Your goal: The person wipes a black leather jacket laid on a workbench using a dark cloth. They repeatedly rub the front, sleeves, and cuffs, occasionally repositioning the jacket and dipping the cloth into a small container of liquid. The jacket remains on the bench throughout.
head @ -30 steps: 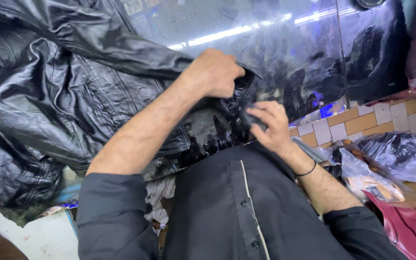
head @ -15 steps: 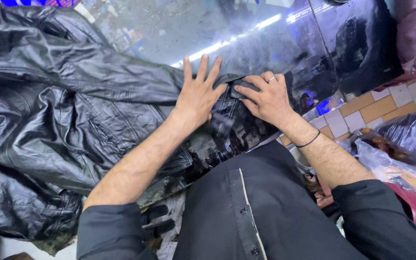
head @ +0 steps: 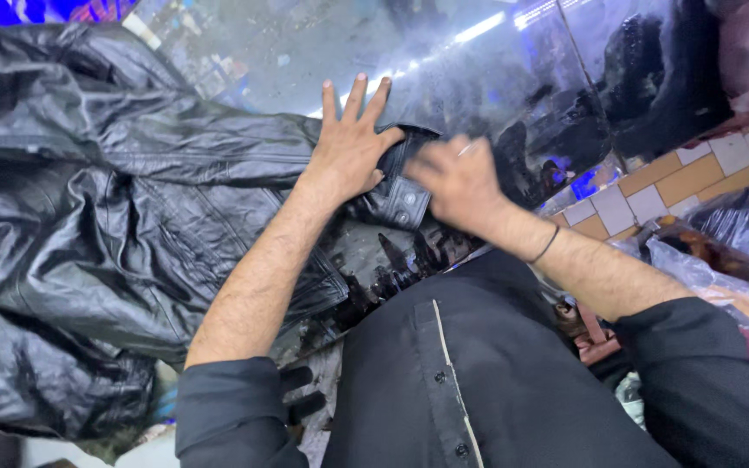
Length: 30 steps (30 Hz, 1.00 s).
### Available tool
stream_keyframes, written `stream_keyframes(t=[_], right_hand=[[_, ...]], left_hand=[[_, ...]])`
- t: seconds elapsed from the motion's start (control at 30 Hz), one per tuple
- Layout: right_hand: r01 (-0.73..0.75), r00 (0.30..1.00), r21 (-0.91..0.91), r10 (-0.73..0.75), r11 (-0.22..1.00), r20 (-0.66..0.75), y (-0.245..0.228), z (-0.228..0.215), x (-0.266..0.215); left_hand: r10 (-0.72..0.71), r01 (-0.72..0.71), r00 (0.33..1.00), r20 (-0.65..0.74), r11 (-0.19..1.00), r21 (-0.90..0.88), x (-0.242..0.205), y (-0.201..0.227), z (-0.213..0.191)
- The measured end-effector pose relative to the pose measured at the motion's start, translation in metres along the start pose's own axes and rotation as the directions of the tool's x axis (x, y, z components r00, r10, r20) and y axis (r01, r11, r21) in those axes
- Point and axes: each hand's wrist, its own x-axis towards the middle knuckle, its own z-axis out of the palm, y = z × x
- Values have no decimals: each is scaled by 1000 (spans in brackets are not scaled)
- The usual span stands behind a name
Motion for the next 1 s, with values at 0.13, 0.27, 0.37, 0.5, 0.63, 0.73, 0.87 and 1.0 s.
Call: stream_keyframes(t=[0.13, 0.27, 0.37, 0.5, 0.63, 0.73, 0.87, 1.0], right_hand=[[139, 990, 87, -142, 986, 20, 18, -6, 2], [-69, 995, -92, 62, 993, -81, 27, -8, 0], [3, 1000, -25, -3, 1000, 19, 28, -8, 1], [227, 971, 90, -233, 970, 54, 34, -7, 12], [199, 979, -79, -202, 977, -29, 62, -6, 29], [109, 990, -122, -119, 987, -74, 63, -3, 39], [313, 949, 25, -314, 949, 32, 57, 2, 49], [142, 989, -104, -146, 984, -35, 68, 4, 52]], left_hand=[[53, -54, 996, -67, 998, -15, 3, -9, 6], [17, -23, 973, -230, 1000, -21, -3, -5, 18], [-170, 130, 951, -259, 978, -166, 3, -2, 16], [-177, 156, 961, -211, 981, -112, 24, -8, 5], [-152, 145, 984, -94, 987, -72, 43, -18, 2], [-137, 135, 990, -42, 989, -60, 46, -25, 5], [-98, 98, 995, 4, 989, -109, 51, -36, 7], [-71, 74, 997, 30, 990, -120, 56, -40, 14]])
